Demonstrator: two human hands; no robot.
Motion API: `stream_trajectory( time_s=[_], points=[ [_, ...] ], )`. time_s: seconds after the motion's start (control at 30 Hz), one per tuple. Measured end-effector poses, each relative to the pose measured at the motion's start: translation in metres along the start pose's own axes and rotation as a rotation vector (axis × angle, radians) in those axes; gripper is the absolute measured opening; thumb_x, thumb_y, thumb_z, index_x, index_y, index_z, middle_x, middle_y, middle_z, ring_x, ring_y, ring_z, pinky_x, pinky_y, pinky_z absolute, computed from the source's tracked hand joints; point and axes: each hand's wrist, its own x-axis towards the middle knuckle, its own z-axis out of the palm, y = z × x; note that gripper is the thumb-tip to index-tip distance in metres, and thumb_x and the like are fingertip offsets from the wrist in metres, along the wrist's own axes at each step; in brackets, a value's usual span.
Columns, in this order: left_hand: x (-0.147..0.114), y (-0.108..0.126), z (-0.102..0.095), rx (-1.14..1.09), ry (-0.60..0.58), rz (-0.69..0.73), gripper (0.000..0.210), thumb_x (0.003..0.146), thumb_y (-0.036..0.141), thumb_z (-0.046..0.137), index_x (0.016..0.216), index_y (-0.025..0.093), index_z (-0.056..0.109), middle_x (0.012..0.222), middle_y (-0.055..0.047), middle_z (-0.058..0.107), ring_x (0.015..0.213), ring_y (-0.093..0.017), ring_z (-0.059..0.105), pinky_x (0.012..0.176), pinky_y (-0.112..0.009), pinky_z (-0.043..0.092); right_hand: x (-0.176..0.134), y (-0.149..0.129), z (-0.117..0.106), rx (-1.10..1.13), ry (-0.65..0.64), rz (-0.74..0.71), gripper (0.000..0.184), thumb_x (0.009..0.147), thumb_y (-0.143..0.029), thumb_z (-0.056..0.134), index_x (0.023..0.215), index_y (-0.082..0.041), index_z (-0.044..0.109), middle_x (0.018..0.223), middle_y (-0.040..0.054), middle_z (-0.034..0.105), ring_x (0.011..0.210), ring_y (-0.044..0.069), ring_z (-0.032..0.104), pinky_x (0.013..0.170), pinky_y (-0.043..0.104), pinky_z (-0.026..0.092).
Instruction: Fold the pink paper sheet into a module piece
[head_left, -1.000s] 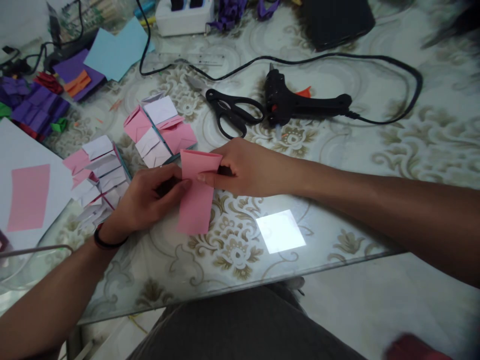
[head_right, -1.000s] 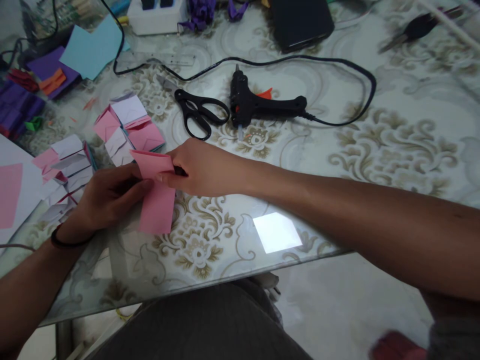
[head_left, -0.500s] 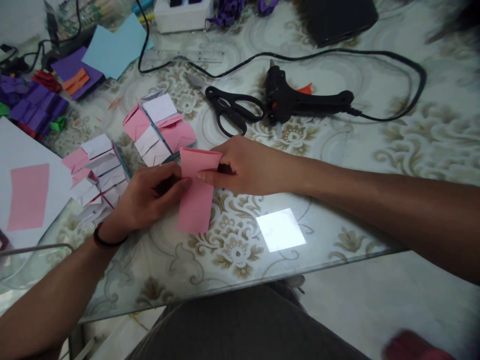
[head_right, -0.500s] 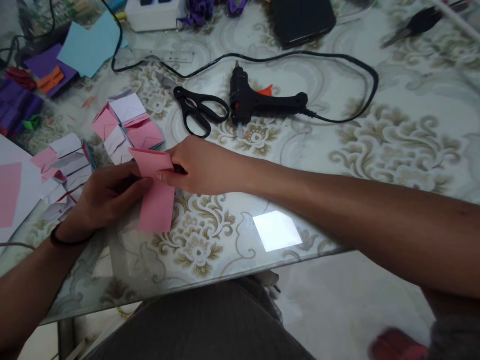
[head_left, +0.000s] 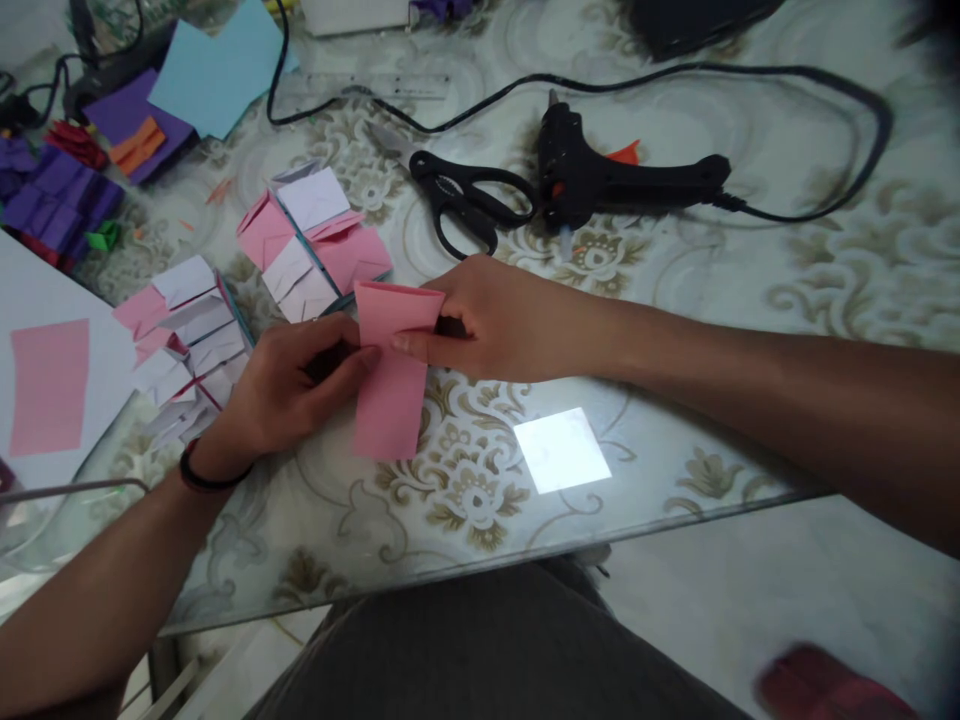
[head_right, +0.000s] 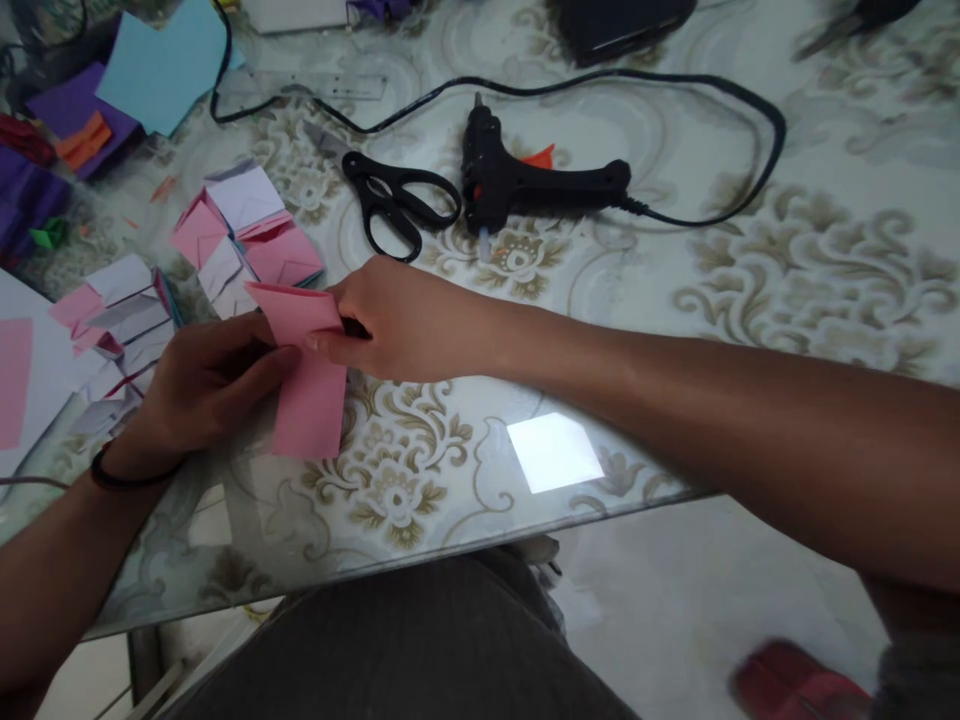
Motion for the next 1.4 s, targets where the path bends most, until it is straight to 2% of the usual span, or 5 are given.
stream_trajectory(
  time_s=[0.33,0.5,0.8,1.07,1.4],
  points=[
    [0.0004,0.0002,0.0002,-0.006,0.0,-0.003,0.021,0.102,0.032,0.065,0.087,0.018,0.07,0.065,0.003,0.062,0.053,-0.008,0.045,0.048,-0.024,0.034,-0.002,0.0023,0.0003,-0.024,0.031,-0.046,0.041,0.106,-0.036,0.054,0.071,-0.014,0.053,0.06,-0.0041,0.042,0.061,0.007,0.035,0.063,0.028,0.026],
    [0.0012,0.0011,0.0001,0.006,-0.003,-0.002,0.02,0.102,0.032,0.065,0.088,0.019,0.071,0.063,0.004,0.061,0.051,-0.008,0.044,0.047,-0.024,0.032,-0.0029,0.0034,0.0008,-0.037,0.024,-0.047,0.039,0.107,-0.038,0.053,0.079,-0.012,0.06,0.065,-0.0019,0.048,0.068,0.009,0.039,0.066,0.029,0.027],
    [0.0015,0.0018,0.0012,0.012,0.017,-0.01,0.021,0.1,0.033,0.067,0.085,0.019,0.071,0.065,0.003,0.063,0.052,-0.009,0.045,0.048,-0.025,0.032,-0.0023,0.0027,-0.0008,-0.03,0.0,-0.015,0.037,0.105,-0.037,0.055,0.076,-0.015,0.056,0.064,-0.0015,0.046,0.068,0.01,0.04,0.068,0.03,0.029],
    [0.0,-0.0004,0.001,0.009,0.018,-0.026,0.022,0.1,0.034,0.068,0.087,0.017,0.072,0.071,0.0,0.069,0.057,-0.009,0.049,0.051,-0.025,0.034,-0.0029,0.0049,-0.0002,-0.035,0.014,-0.048,0.038,0.106,-0.041,0.054,0.077,-0.016,0.055,0.061,-0.0015,0.043,0.066,0.011,0.039,0.065,0.03,0.027],
    [0.0008,-0.0003,0.0019,0.017,0.029,0.013,0.018,0.1,0.03,0.068,0.087,0.017,0.071,0.064,0.003,0.062,0.053,-0.008,0.044,0.049,-0.025,0.032,-0.0049,0.0052,-0.0003,0.01,0.032,-0.047,0.035,0.104,-0.038,0.056,0.077,-0.016,0.055,0.061,-0.0024,0.043,0.067,0.01,0.039,0.065,0.028,0.026]
  ],
)
